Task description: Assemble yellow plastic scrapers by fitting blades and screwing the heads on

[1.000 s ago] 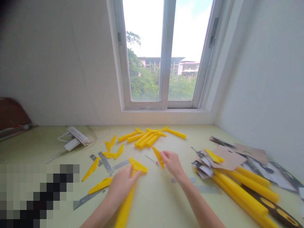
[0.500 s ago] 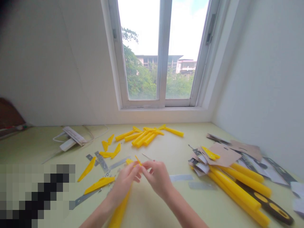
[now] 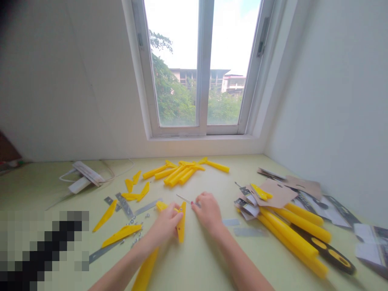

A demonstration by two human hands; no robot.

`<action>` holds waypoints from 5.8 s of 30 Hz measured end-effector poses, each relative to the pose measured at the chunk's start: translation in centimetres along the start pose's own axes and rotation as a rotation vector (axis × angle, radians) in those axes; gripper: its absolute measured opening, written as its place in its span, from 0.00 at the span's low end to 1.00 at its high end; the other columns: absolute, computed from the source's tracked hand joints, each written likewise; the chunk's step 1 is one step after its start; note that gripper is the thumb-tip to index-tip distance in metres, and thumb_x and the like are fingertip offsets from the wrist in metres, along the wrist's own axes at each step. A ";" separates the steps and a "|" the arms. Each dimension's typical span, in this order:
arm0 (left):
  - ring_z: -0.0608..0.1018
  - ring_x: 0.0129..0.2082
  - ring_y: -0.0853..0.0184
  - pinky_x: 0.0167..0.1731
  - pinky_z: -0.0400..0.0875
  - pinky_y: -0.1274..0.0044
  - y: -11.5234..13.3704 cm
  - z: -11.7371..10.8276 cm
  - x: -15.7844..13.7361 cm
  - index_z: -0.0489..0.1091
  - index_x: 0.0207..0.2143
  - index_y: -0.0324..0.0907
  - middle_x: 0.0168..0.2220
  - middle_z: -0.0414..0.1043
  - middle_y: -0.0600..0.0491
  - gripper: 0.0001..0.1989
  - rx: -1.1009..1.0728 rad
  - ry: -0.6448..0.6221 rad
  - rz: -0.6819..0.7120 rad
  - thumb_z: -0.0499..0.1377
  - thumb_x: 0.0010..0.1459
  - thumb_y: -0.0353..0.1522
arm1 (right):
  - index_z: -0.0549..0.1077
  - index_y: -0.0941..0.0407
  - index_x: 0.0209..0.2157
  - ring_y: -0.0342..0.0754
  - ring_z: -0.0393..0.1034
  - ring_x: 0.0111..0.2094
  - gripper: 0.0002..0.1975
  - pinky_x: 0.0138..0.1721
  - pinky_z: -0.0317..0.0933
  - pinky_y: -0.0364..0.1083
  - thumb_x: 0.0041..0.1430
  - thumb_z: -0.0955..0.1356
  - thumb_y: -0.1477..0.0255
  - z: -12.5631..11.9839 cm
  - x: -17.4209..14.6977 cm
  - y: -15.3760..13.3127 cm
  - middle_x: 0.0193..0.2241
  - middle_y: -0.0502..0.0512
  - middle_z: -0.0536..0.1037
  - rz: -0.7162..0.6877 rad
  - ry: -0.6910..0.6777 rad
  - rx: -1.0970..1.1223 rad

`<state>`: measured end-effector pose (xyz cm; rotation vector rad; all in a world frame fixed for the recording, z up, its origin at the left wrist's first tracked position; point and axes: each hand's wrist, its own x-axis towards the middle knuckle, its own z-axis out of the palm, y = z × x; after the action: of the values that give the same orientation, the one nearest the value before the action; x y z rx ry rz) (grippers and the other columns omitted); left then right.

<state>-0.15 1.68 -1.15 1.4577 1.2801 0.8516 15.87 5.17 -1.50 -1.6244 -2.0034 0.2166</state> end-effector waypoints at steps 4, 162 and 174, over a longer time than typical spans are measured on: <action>0.72 0.24 0.67 0.24 0.63 0.78 -0.4 0.5 1.2 0.62 0.30 0.41 0.25 0.69 0.52 0.05 0.268 0.126 0.050 0.50 0.48 0.30 | 0.71 0.58 0.28 0.48 0.68 0.32 0.12 0.32 0.57 0.43 0.54 0.60 0.67 -0.5 0.3 0.2 0.28 0.58 0.75 0.125 -0.010 0.005; 0.68 0.32 0.67 0.33 0.60 0.77 -0.1 -0.1 0.8 0.64 0.33 0.42 0.31 0.65 0.53 0.12 0.627 -0.097 0.439 0.43 0.58 0.34 | 0.63 0.56 0.28 0.43 0.63 0.26 0.07 0.29 0.57 0.41 0.59 0.58 0.74 -2.6 -1.8 -1.1 0.24 0.52 0.68 -0.495 0.179 0.400; 0.68 0.32 0.67 0.32 0.60 0.77 -0.4 -0.2 1.0 0.64 0.32 0.42 0.31 0.65 0.53 0.11 0.601 -0.118 0.448 0.43 0.58 0.33 | 0.62 0.56 0.28 0.43 0.62 0.27 0.06 0.30 0.56 0.41 0.59 0.58 0.75 -2.3 -1.7 -0.9 0.24 0.51 0.67 -0.508 0.157 0.392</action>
<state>-0.26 2.71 -1.56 2.2980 1.1893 0.6695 16.44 2.82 0.28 -0.8379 -2.0216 0.2585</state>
